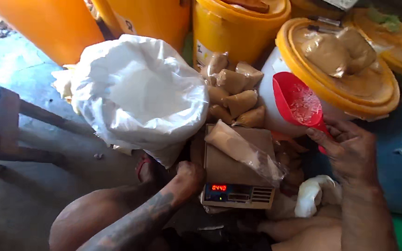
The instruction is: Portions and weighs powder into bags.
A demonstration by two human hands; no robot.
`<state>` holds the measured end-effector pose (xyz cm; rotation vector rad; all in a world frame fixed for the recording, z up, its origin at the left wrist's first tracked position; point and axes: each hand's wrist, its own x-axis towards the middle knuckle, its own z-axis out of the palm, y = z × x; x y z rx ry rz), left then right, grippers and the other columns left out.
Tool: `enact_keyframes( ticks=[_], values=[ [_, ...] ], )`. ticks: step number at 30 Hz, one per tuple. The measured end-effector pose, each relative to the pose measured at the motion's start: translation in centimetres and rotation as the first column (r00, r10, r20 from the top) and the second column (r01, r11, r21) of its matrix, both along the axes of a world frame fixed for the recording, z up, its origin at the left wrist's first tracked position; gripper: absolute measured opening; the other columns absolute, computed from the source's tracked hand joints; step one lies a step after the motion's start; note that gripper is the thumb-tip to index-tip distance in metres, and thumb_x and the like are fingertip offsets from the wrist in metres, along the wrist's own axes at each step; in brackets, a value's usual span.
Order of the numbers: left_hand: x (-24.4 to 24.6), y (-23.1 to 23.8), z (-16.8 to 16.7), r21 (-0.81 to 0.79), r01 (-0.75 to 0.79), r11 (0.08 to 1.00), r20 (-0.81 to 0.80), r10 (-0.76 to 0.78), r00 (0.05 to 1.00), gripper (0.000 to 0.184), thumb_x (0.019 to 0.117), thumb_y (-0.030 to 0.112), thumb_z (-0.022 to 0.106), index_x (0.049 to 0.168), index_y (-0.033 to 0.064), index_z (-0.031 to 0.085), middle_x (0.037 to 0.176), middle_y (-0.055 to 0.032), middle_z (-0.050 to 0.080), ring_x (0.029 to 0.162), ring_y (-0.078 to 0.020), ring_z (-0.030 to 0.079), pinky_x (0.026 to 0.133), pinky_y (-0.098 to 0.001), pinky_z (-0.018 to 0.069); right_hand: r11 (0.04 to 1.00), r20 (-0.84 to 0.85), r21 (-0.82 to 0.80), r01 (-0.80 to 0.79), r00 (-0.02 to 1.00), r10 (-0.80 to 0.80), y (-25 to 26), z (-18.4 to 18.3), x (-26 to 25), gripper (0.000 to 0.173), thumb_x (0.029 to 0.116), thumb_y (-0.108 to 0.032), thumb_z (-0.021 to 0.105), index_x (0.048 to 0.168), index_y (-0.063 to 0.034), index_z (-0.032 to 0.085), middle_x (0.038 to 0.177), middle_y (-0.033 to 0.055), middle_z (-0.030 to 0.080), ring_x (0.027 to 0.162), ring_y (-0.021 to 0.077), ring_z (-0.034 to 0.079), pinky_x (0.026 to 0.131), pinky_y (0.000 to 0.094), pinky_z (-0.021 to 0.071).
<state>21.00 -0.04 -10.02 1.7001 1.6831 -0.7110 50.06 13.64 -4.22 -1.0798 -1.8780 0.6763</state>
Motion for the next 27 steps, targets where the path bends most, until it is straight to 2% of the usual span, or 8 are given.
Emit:
enact_keyframes(
  ticks=[4, 6, 9, 15, 19, 22, 24, 27],
  values=[
    [-0.8, 0.7, 1.5, 0.028, -0.086, 0.996, 0.134, 0.081, 0.988, 0.022, 0.0951, 0.01, 0.064, 0.111, -0.0042, 0.067, 0.113, -0.0262, 0.067, 0.106, -0.0461, 0.065, 0.083, -0.0643, 0.0528, 0.965, 0.19, 0.152, -0.212, 0.965, 0.182, -0.8, 4.3, -10.4, 0.051, 0.0816, -0.026, 0.082, 0.125, -0.0048, 0.067, 0.109, 0.0024, 0.069, 0.091, 0.0022, 0.067, 0.078, 0.0188, 0.0584],
    [-1.2, 1.0, 1.7, 0.03, -0.106, 0.994, 0.202, 0.097, 0.975, 0.02, 0.0948, 0.008, 0.064, 0.111, -0.0036, 0.067, 0.115, -0.0255, 0.067, 0.108, -0.0446, 0.065, 0.084, -0.0628, 0.0538, 0.918, 0.385, 0.212, -0.335, 0.892, 0.236, -0.8, 6.2, -16.5, 0.049, 0.0781, -0.027, 0.086, 0.122, -0.0092, 0.072, 0.108, 0.0066, 0.065, 0.089, 0.0119, 0.065, 0.075, 0.0305, 0.0587],
    [-1.3, 1.3, 1.7, 0.033, -0.133, 0.99, 0.258, 0.121, 0.959, 0.022, 0.0957, 0.007, 0.063, 0.114, -0.0049, 0.066, 0.118, -0.0257, 0.065, 0.109, -0.044, 0.064, 0.083, -0.062, 0.0535, 0.881, 0.71, 0.172, -0.442, 0.675, 0.199, -0.8, 7.6, -26.5, 0.048, 0.0792, -0.021, 0.087, 0.124, -0.0121, 0.071, 0.115, 0.0164, 0.065, 0.093, 0.0334, 0.068, 0.076, 0.0543, 0.0575],
    [-1.5, 1.7, 3.1, 0.087, -0.192, 0.978, 0.326, 0.154, 0.933, 0.026, 0.1034, 0.005, 0.05, 0.121, -0.0104, 0.061, 0.125, -0.0303, 0.062, 0.116, -0.0459, 0.063, 0.091, -0.0595, 0.0522, 0.908, 0.974, -0.051, -0.416, 0.182, 0.138, 1.9, 0.7, -43.1, 0.031, 0.0864, -0.012, 0.077, 0.113, 0.0023, 0.07, 0.119, 0.0265, 0.067, 0.111, 0.0477, 0.063, 0.091, 0.0692, 0.0466],
    [-2.2, 1.4, 3.7, 0.042, -0.173, 0.984, 0.373, 0.145, 0.916, 0.034, 0.1069, 0.007, 0.043, 0.134, -0.0108, 0.054, 0.132, -0.0312, 0.058, 0.122, -0.0464, 0.058, 0.097, -0.0591, 0.0482, 0.876, 0.968, -0.172, -0.451, 0.087, 0.234, 2.9, -4.7, -48.1, 0.027, 0.09, -0.009, 0.071, 0.116, -0.0011, 0.071, 0.119, 0.0224, 0.069, 0.113, 0.0437, 0.064, 0.095, 0.066, 0.0462],
    [-1.6, 1.4, 2.9, 0.098, -0.218, 0.971, 0.382, 0.165, 0.909, 0.029, 0.1039, 0.004, 0.047, 0.127, -0.0098, 0.057, 0.123, -0.0296, 0.061, 0.114, -0.0446, 0.061, 0.088, -0.0578, 0.0522, 0.76, 0.96, -0.24, -0.604, -0.032, 0.277, 1.7, -5.0, -49.9, 0.024, 0.0988, -0.007, 0.058, 0.12, -0.0033, 0.068, 0.12, 0.0197, 0.069, 0.115, 0.0393, 0.064, 0.099, 0.0596, 0.0464],
    [-1.9, 1.7, 4.1, 0.052, -0.203, 0.978, 0.366, 0.17, 0.915, 0.032, 0.104, 0.003, 0.045, 0.131, -0.0109, 0.056, 0.131, -0.031, 0.058, 0.121, -0.0461, 0.058, 0.093, -0.0599, 0.0493, 0.707, 0.953, -0.258, -0.658, -0.052, 0.299, 1.0, -4.4, -49.7, 0.021, 0.096, -0.005, 0.061, 0.115, -0.0016, 0.069, 0.114, 0.0208, 0.07, 0.11, 0.0406, 0.066, 0.094, 0.0602, 0.0485],
    [-2.0, 1.8, 4.5, 0.069, -0.112, 0.991, 0.352, 0.081, 0.932, 0.034, 0.1062, 0.003, 0.04, 0.134, -0.011, 0.054, 0.133, -0.031, 0.057, 0.123, -0.046, 0.058, 0.097, -0.0589, 0.0484, 0.678, 0.942, -0.242, -0.695, -0.002, 0.334, 1.9, -3.3, -48.0, 0.024, 0.0906, -0.021, 0.07, 0.11, -0.0077, 0.07, 0.106, 0.0174, 0.072, 0.104, 0.0387, 0.068, 0.085, 0.0618, 0.0507]
  ],
)
